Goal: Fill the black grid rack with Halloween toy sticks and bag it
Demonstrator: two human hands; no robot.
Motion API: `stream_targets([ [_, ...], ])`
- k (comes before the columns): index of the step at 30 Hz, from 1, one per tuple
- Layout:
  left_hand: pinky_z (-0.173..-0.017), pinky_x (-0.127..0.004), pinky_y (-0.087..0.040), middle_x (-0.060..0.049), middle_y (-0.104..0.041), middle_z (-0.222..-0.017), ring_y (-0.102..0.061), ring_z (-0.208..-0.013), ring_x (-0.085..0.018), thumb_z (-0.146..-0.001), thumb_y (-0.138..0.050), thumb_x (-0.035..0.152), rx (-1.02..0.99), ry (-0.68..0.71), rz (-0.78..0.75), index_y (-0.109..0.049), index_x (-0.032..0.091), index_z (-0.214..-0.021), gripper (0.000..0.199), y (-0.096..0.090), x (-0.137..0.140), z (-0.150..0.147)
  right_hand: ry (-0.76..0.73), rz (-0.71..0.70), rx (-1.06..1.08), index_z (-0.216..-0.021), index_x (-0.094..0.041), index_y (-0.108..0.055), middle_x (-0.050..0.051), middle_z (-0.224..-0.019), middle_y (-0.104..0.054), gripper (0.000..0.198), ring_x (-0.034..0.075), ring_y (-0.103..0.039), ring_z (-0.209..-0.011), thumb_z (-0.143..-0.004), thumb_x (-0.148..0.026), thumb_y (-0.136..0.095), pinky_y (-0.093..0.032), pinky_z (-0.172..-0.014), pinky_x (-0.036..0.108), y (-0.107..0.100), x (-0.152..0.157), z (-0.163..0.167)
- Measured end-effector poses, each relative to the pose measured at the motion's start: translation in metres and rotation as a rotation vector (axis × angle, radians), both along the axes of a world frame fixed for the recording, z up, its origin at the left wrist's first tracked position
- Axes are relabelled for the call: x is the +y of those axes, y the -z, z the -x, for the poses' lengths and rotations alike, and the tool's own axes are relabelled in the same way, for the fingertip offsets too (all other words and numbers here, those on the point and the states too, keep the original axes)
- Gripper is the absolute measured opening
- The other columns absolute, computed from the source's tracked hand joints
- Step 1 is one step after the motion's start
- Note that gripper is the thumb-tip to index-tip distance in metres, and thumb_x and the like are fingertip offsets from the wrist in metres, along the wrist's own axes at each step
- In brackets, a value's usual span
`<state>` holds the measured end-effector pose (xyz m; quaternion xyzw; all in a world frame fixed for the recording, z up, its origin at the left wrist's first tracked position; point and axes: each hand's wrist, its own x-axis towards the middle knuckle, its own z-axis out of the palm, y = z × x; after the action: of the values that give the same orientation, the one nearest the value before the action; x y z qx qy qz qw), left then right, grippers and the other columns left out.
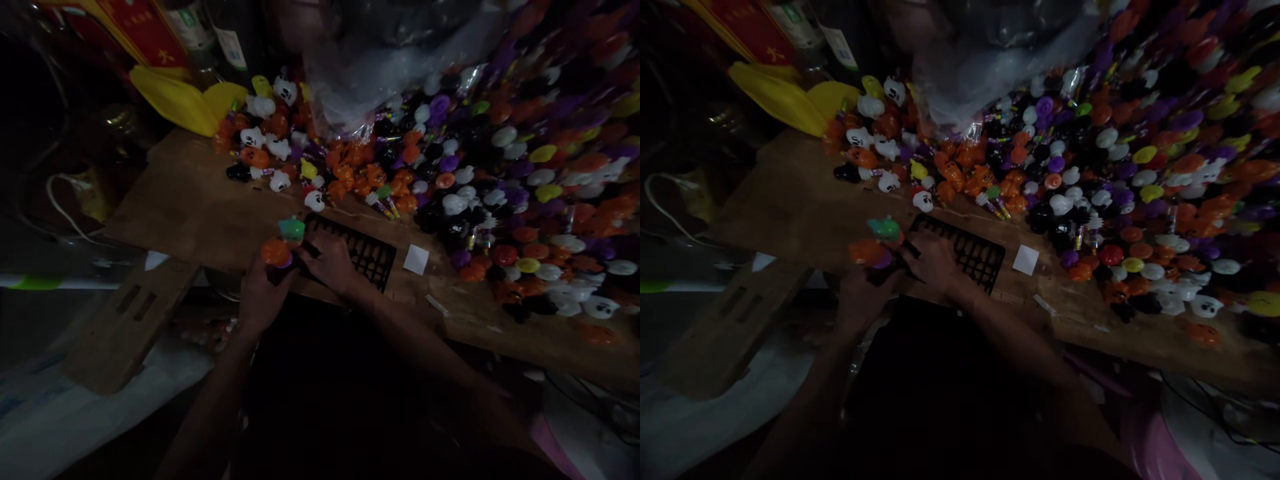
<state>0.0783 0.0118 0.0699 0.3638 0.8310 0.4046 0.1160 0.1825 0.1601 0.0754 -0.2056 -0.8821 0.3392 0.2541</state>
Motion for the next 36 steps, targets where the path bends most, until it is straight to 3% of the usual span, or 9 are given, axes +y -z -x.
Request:
stream_targets([
  [3, -0.094, -0.041, -0.060, -0.013, -0.071, -0.127, -0.072, -0.109, -0.027, -0.083, -0.072, 0.034, -0.118, 0.124, -0.117, -0.055, 0.021, -0.137, 0.059, -0.026, -0.011, 0.004, -0.026, -0.020, -0.008, -0.102, -0.018, -0.075, 0.007, -0.096, -0.077, 0.016, 0.018, -0.072, -0.087, -0.099, -0.029, -0.063, -0.053, -0.079, 0.027, 0.005, 0.000, -0.001],
  [6, -0.112, -0.043, -0.051, -0.013, -0.056, -0.150, -0.060, -0.133, -0.026, -0.088, -0.068, 0.029, -0.056, 0.230, -0.245, -0.043, 0.026, -0.150, 0.067, -0.057, -0.015, 0.007, -0.048, -0.041, -0.007, -0.099, -0.017, -0.071, 0.008, -0.095, -0.076, 0.014, 0.018, -0.070, -0.086, -0.099, -0.026, -0.061, -0.052, -0.078, 0.027, 0.008, 0.001, -0.001],
  [10, -0.110, -0.042, -0.053, -0.009, -0.063, -0.143, -0.064, -0.129, -0.026, -0.087, -0.073, 0.036, 0.056, 0.197, -0.252, -0.052, 0.027, -0.145, 0.063, -0.079, 0.009, 0.002, -0.072, -0.071, -0.022, -0.100, -0.017, -0.068, 0.008, -0.095, -0.073, 0.010, 0.019, -0.069, -0.088, -0.097, -0.020, -0.059, -0.051, -0.078, 0.027, 0.007, 0.003, 0.001],
  [16, -0.103, -0.041, -0.057, -0.005, -0.073, -0.131, -0.070, -0.119, -0.026, -0.091, -0.070, 0.037, 0.159, 0.147, -0.229, -0.064, 0.030, -0.137, 0.046, -0.076, 0.046, -0.010, -0.102, -0.085, -0.110, -0.098, -0.019, -0.069, 0.007, -0.100, -0.072, 0.009, 0.020, -0.068, -0.088, -0.094, -0.019, -0.060, -0.051, -0.074, 0.028, 0.006, 0.000, 0.000],
  [27, -0.079, -0.036, -0.055, -0.002, -0.078, -0.097, -0.074, -0.087, -0.025, -0.086, -0.069, 0.034, 0.228, 0.045, -0.188, -0.074, 0.027, -0.105, 0.021, -0.068, 0.048, -0.007, -0.145, 0.013, -0.118, -0.098, -0.017, -0.070, 0.008, -0.101, -0.073, 0.007, 0.018, -0.068, -0.093, -0.096, -0.017, -0.063, -0.051, -0.080, 0.027, -0.011, 0.003, -0.005],
  [29, -0.079, -0.037, -0.054, -0.002, -0.078, -0.095, -0.073, -0.086, -0.026, -0.085, -0.070, 0.034, 0.259, 0.056, -0.193, -0.074, 0.027, -0.105, 0.021, -0.068, 0.048, -0.005, -0.053, -0.022, -0.054, -0.105, -0.019, -0.071, 0.007, -0.104, -0.074, 0.013, 0.018, -0.069, -0.098, -0.097, -0.016, -0.061, -0.053, -0.086, 0.027, -0.014, 0.016, -0.021],
  [32, -0.084, -0.038, -0.056, -0.002, -0.078, -0.096, -0.073, -0.089, -0.026, -0.085, -0.072, 0.034, 0.223, 0.087, -0.210, -0.074, 0.028, -0.113, 0.029, -0.070, 0.047, -0.003, 0.369, -0.156, -0.011, -0.110, -0.022, -0.073, 0.008, -0.111, -0.074, 0.021, 0.020, -0.068, -0.101, -0.099, -0.019, -0.056, -0.054, -0.090, 0.031, -0.023, 0.048, -0.053],
  [34, -0.087, -0.040, -0.057, -0.002, -0.078, -0.099, -0.073, -0.091, -0.026, -0.085, -0.071, 0.034, 0.156, 0.072, -0.171, -0.073, 0.029, -0.119, 0.034, -0.073, 0.046, -0.004, 0.612, -0.212, -0.171, -0.109, -0.020, -0.074, 0.010, -0.112, -0.072, 0.021, 0.023, -0.067, -0.097, -0.099, -0.023, -0.056, -0.055, -0.082, 0.032, -0.030, 0.070, -0.069],
  [36, -0.088, -0.040, -0.058, -0.002, -0.078, -0.099, -0.073, -0.091, -0.026, -0.087, -0.069, 0.036, 0.082, 0.032, -0.078, -0.073, 0.030, -0.122, 0.035, -0.077, 0.045, -0.005, 0.700, -0.242, -0.392, -0.114, -0.018, -0.073, 0.013, -0.118, -0.070, 0.024, 0.026, -0.066, -0.101, -0.099, -0.024, -0.055, -0.054, -0.078, 0.032, -0.038, 0.086, -0.075],
])
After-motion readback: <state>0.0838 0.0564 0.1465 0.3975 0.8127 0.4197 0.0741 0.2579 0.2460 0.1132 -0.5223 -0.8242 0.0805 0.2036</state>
